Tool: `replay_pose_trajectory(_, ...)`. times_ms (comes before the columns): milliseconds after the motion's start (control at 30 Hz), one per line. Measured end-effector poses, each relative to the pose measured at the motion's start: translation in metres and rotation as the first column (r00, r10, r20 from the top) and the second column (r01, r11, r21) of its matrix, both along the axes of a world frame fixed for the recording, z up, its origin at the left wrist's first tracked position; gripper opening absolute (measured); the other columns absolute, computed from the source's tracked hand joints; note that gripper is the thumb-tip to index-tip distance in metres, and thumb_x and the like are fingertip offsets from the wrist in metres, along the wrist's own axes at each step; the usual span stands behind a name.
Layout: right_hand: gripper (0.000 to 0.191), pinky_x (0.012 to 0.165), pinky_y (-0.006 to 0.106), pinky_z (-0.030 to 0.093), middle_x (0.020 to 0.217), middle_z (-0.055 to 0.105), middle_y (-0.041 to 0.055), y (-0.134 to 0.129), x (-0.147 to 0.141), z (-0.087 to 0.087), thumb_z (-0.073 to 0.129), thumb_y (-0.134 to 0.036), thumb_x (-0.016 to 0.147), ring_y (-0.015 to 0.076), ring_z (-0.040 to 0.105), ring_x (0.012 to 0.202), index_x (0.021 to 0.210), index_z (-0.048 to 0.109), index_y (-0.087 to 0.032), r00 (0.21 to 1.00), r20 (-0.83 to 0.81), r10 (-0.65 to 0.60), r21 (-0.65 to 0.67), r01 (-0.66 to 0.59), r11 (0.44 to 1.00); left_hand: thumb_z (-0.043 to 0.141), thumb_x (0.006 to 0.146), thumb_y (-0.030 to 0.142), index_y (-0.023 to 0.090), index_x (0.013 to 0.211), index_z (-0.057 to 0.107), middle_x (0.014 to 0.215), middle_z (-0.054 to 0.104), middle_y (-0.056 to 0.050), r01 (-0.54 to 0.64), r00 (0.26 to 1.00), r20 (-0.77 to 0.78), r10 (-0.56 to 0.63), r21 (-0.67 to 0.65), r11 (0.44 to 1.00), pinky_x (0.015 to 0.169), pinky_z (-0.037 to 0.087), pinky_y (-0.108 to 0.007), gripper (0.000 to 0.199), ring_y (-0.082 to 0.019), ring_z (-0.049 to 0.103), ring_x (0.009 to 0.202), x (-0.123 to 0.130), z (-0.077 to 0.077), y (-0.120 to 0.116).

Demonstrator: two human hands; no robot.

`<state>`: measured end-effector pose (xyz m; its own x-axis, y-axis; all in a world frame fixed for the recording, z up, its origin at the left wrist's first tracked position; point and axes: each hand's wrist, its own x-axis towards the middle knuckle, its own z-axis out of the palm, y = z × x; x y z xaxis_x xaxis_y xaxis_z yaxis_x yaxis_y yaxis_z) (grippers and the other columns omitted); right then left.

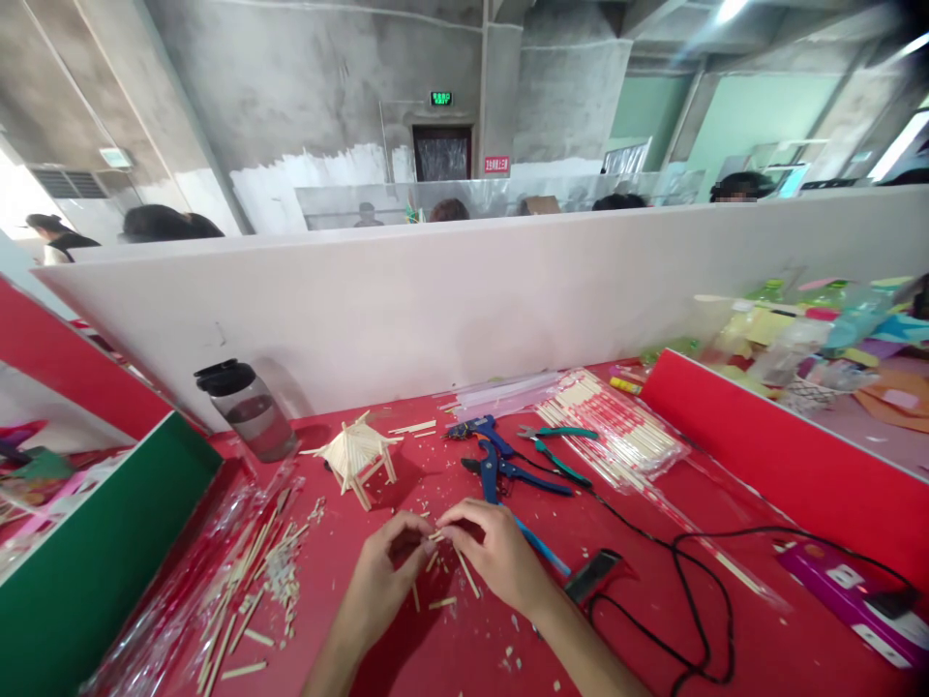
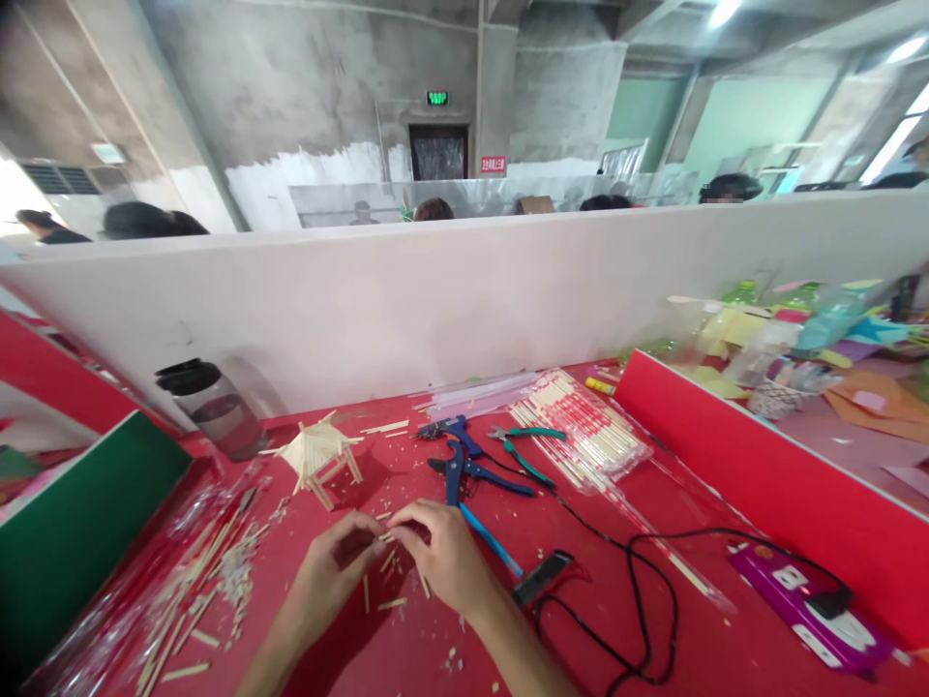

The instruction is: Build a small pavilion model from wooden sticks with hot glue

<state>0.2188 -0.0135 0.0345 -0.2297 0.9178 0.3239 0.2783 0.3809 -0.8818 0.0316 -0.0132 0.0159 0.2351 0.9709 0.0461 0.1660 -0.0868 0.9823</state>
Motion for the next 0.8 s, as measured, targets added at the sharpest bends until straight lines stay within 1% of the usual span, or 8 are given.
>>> replay_pose_trajectory(133,0.016,0.076,0.025,0.048,0.087,0.074,0.0021,0.003,0.006,0.0,0.058,-0.028,0.094,0.0169,0.067,0.081,0.089,0.072,-0.022,0.998,-0.025,-0.056,-0.008,0.056,0.998,0.07,0.08,0.039,0.019,0.087,0.066,0.086,0.07,-0.006,-0.074,0.997,0.037,0.074,0.013,0.997,0.082,0.054,-0.034,0.021,-0.022,0.068,0.084,-0.001,0.0,0.004)
replay_pose_trajectory(233,0.02,0.071,0.024,0.049,0.082,0.072,0.0029,0.006,0.011,-0.002,0.057,-0.034,0.094,0.0174,0.066,0.075,0.087,0.071,-0.021,0.995,-0.031,-0.099,-0.055,0.098,0.994,0.071,0.078,0.035,0.019,0.087,0.065,0.084,0.07,-0.005,-0.138,0.988,0.066,0.136,0.019,0.99,0.08,0.054,-0.034,0.02,-0.022,0.068,0.084,-0.003,-0.003,0.007)
replay_pose_trajectory(300,0.022,0.068,0.024,0.048,0.08,0.071,0.0026,0.007,0.013,-0.003,0.057,-0.036,0.094,0.0174,0.065,0.073,0.084,0.07,-0.02,0.995,-0.029,-0.099,-0.071,0.097,0.993,0.071,0.077,0.032,0.02,0.089,0.065,0.082,0.07,-0.005,-0.166,0.983,0.077,0.164,0.023,0.986,0.078,0.054,-0.034,0.018,-0.022,0.068,0.082,-0.005,-0.004,0.009)
replay_pose_trajectory(433,0.021,0.071,0.023,0.048,0.081,0.072,0.0023,0.009,0.014,-0.003,0.06,-0.036,0.093,0.0175,0.066,0.076,0.082,0.071,-0.02,0.997,-0.041,-0.073,-0.065,0.07,0.995,0.07,0.076,0.031,0.021,0.09,0.065,0.08,0.071,-0.004,-0.217,0.973,0.085,0.212,0.045,0.975,0.075,0.054,-0.034,0.018,-0.021,0.068,0.079,-0.005,-0.003,0.007)
replay_pose_trajectory(600,0.02,0.076,0.025,0.051,0.089,0.074,0.0046,0.008,0.015,0.0,0.062,-0.037,0.091,0.0202,0.068,0.085,0.089,0.073,-0.021,0.996,-0.084,-0.015,-0.116,0.005,0.993,0.071,0.075,0.033,0.02,0.089,0.066,0.078,0.072,-0.004,-0.29,0.954,0.094,0.283,0.073,0.954,0.074,0.056,-0.035,0.019,-0.022,0.069,0.076,-0.004,0.002,0.002)
replay_pose_trajectory(700,0.017,0.073,0.025,0.052,0.091,0.074,0.0043,0.006,0.014,0.002,0.062,-0.034,0.091,0.0199,0.069,0.084,0.092,0.074,-0.021,0.99,-0.137,0.028,-0.177,-0.052,0.983,0.071,0.076,0.033,0.02,0.085,0.067,0.08,0.072,-0.005,-0.304,0.952,0.07,0.297,0.123,0.945,0.077,0.056,-0.035,0.017,-0.022,0.069,0.078,-0.003,0.003,0.001)
replay_pose_trajectory(800,0.016,0.074,0.024,0.053,0.091,0.074,0.0044,0.004,0.011,0.002,0.064,-0.033,0.089,0.02,0.07,0.086,0.092,0.074,-0.021,0.977,-0.212,0.036,-0.212,-0.082,0.974,0.07,0.077,0.032,0.02,0.083,0.069,0.083,0.073,-0.005,-0.286,0.958,0.04,0.283,0.152,0.946,0.081,0.056,-0.034,0.014,-0.023,0.07,0.083,0.0,0.003,0.0)
